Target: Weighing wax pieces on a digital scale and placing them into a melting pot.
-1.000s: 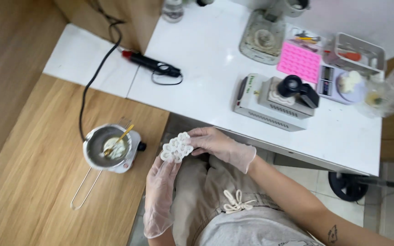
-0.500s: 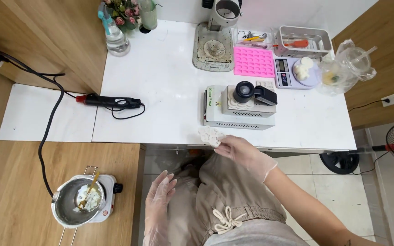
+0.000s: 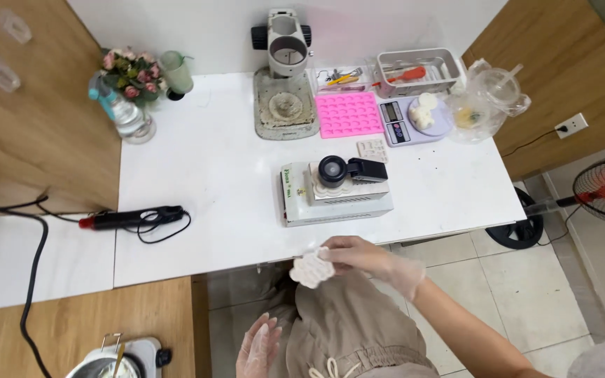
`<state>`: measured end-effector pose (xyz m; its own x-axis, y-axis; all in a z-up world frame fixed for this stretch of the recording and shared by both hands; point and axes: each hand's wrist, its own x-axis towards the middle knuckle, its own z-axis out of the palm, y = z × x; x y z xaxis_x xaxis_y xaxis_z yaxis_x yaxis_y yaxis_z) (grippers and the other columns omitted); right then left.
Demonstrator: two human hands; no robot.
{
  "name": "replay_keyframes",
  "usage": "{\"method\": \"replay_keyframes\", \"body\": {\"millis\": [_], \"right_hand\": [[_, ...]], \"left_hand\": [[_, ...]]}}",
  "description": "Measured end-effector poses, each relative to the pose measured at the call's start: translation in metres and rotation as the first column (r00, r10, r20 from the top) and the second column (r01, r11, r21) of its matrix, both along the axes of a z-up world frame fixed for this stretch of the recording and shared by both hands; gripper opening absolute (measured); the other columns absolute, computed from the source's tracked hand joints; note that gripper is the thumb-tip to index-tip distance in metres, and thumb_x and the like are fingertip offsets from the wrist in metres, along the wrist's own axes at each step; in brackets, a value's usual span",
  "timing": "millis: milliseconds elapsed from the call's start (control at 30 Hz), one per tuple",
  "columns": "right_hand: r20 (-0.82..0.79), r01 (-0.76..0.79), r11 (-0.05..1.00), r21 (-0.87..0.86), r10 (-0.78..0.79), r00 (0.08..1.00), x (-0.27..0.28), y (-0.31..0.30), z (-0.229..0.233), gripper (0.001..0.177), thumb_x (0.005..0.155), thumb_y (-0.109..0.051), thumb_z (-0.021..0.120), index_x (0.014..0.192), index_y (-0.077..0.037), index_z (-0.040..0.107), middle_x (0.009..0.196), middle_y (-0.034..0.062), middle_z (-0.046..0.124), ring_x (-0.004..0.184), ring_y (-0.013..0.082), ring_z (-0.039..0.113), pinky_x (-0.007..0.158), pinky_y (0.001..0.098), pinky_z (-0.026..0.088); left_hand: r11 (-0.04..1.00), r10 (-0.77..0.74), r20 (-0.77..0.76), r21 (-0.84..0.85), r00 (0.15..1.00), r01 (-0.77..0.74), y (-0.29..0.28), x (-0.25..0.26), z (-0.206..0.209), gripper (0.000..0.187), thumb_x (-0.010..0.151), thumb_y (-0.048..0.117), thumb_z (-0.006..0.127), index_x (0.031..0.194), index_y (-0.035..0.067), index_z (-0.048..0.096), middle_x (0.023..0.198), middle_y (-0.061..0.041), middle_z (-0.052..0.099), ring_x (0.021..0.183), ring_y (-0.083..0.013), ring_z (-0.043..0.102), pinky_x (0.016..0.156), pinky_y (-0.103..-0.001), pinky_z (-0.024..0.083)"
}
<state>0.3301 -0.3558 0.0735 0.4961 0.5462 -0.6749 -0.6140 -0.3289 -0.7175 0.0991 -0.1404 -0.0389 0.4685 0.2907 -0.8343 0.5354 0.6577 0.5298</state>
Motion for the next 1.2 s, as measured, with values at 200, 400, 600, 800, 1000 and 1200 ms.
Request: {"method": "replay_keyframes", "body": {"millis": [200, 400, 600, 800, 1000, 1200], "right_hand": [[0.284, 0.230, 0.968, 0.101, -0.250, 0.926, 0.071, -0.109, 0.045, 0.039, 0.091, -0.022, 0.063, 0.119, 0.005, 0.070, 0.106, 0.0208, 0.077, 0.102, 0.0294, 0.071, 0.100, 0.0394, 0.056], [0.509, 0.710, 0.700, 0.078, -0.640, 0.576, 0.148, -0.127, 0.054, 0.029, 0.099, -0.018, 0.061, 0.120, 0.002, 0.064, 0.095, 0.0115, 0.067, 0.087, 0.0162, 0.064, 0.081, 0.0268, 0.051], [0.369, 0.416, 0.868, -0.270, -0.306, 0.878, 0.245, -0.089, -0.044, 0.037, 0.098, -0.020, 0.065, 0.126, 0.004, 0.066, 0.097, 0.0136, 0.072, 0.082, 0.0184, 0.069, 0.073, 0.0266, 0.056], [0.139, 0.333, 0.937, -0.101, -0.318, 0.938, 0.329, 0.003, -0.043, 0.022, 0.100, -0.019, 0.064, 0.111, 0.000, 0.068, 0.091, 0.0107, 0.070, 0.075, 0.0157, 0.065, 0.063, 0.0240, 0.056], [0.220, 0.104, 0.912, -0.397, -0.015, 0.975, 0.329, 0.037, -0.037, 0.033, 0.107, -0.026, 0.053, 0.124, 0.000, 0.065, 0.121, 0.0165, 0.074, 0.088, 0.0215, 0.071, 0.079, 0.0275, 0.060], [0.393, -0.077, 0.832, -0.550, 0.338, 0.855, 0.297, 0.035, 0.019, 0.043, 0.104, -0.035, 0.051, 0.131, -0.004, 0.064, 0.123, 0.0145, 0.073, 0.105, 0.0252, 0.070, 0.093, 0.0341, 0.056]], "left_hand": [[0.998, -0.056, -0.021, 0.008, 0.998, 0.056, -0.004, 0.015, -0.040, 0.038, 0.095, 0.011, 0.066, 0.132, 0.001, 0.067, 0.115, -0.017, 0.077, 0.090, -0.0223, 0.071, 0.069, -0.032, 0.054], [0.995, -0.035, 0.011, 0.096, 0.999, 0.033, 0.001, 0.039, -0.046, 0.032, 0.097, 0.005, 0.063, 0.128, -0.003, 0.068, 0.109, -0.020, 0.077, 0.081, -0.0228, 0.070, 0.064, -0.030, 0.053], [0.986, -0.088, -0.131, 0.130, 0.987, 0.105, -0.007, 0.053, -0.048, 0.030, 0.098, 0.009, 0.064, 0.126, 0.005, 0.071, 0.109, -0.014, 0.080, 0.082, -0.0193, 0.073, 0.065, -0.029, 0.054], [0.994, -0.026, -0.149, 0.105, 0.988, 0.042, -0.018, 0.052, -0.046, 0.030, 0.097, 0.012, 0.067, 0.124, 0.003, 0.073, 0.104, -0.014, 0.080, 0.082, -0.0209, 0.072, 0.070, -0.032, 0.053], [0.995, 0.078, -0.105, 0.065, 0.991, -0.072, -0.015, 0.031, -0.060, 0.033, 0.098, 0.012, 0.065, 0.128, -0.002, 0.068, 0.107, -0.018, 0.077, 0.079, -0.0220, 0.070, 0.064, -0.031, 0.052], [0.985, 0.160, -0.105, 0.081, 0.982, -0.152, -0.003, -0.004, -0.034, 0.032, 0.097, 0.014, 0.064, 0.123, 0.000, 0.075, 0.109, -0.018, 0.078, 0.090, -0.0256, 0.068, 0.080, -0.035, 0.047]]}}
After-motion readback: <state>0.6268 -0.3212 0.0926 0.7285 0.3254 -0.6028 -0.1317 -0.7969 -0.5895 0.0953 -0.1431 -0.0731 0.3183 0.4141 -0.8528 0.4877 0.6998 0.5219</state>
